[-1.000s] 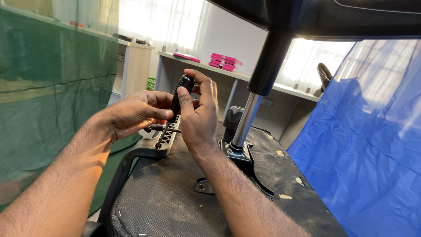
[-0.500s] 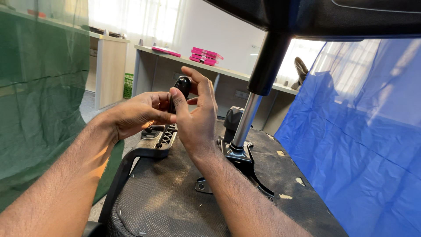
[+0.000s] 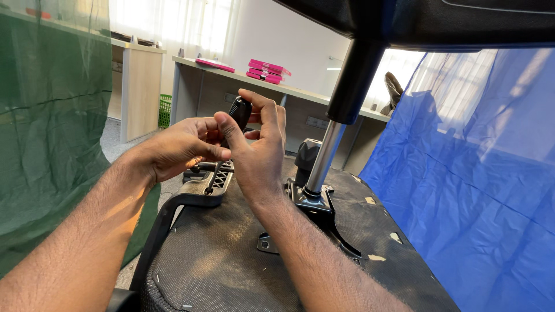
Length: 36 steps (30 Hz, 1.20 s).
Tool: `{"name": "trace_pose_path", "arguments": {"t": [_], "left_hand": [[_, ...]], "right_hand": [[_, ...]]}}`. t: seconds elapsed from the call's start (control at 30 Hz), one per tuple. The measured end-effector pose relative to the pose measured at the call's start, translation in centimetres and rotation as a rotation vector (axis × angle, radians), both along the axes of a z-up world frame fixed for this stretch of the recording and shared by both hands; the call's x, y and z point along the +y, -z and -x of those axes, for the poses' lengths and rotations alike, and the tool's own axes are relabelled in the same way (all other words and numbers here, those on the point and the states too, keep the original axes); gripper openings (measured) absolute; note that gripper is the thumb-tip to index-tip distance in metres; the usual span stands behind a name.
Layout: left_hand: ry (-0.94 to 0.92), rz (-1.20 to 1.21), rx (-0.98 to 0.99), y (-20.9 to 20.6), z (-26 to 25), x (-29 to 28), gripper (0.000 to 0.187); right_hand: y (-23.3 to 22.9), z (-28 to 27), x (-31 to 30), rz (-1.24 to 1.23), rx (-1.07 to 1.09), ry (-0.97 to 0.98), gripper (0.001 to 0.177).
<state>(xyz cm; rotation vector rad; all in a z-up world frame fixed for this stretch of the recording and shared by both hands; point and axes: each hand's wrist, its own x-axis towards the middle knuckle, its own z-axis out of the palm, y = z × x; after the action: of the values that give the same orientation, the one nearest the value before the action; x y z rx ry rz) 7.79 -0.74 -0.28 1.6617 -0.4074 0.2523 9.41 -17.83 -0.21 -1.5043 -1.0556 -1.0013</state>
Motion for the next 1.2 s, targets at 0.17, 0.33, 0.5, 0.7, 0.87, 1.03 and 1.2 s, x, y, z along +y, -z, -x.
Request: {"name": "trace_pose_path", "arguments": {"t": [0.17,0.33,0.5,0.7,0.87,1.03,1.2], "left_hand": [[-0.053,-0.111,0.021,-0.4,1.2,-0.7,0.051],[-0.062,-0.146,0.014,-0.8,2.7,-1.0,0.053],[0.014,-0.064,0.014,-0.7,4.5,-0.2,0.046],[0.010,0.023,0.025,-0.4,5.6,1.4,0.039],[-0.124,-0.016,0.021,-0.1,5.9,2.2,0.034],[-0.166,-0.056,-0.020,0.0,6.8,2.1,0.040],[-0.178,-0.076,0.002,-0.2,8.5,2.1,0.045]], "right_hand": [[0.2,0.6,0.1,-0.026,-0.062,-0.023,0.047],[0.3,0.7,0.6,-0.039,-0.065,-0.071,0.042],[0.4,1.2,0.8,0.019,-0.058,-0.253,0.037],[0.2,2.0,1.0,0.040,-0.038,-0.245,0.038],[0.3,3.0,1.7,0.025,-0.095,-0.097,0.045],[0.3,4.0,2.0,0.018,-0.134,-0.077,0.048],[0.2,4.5,2.5,-0.005,-0.104,-0.147,0.041]]}}
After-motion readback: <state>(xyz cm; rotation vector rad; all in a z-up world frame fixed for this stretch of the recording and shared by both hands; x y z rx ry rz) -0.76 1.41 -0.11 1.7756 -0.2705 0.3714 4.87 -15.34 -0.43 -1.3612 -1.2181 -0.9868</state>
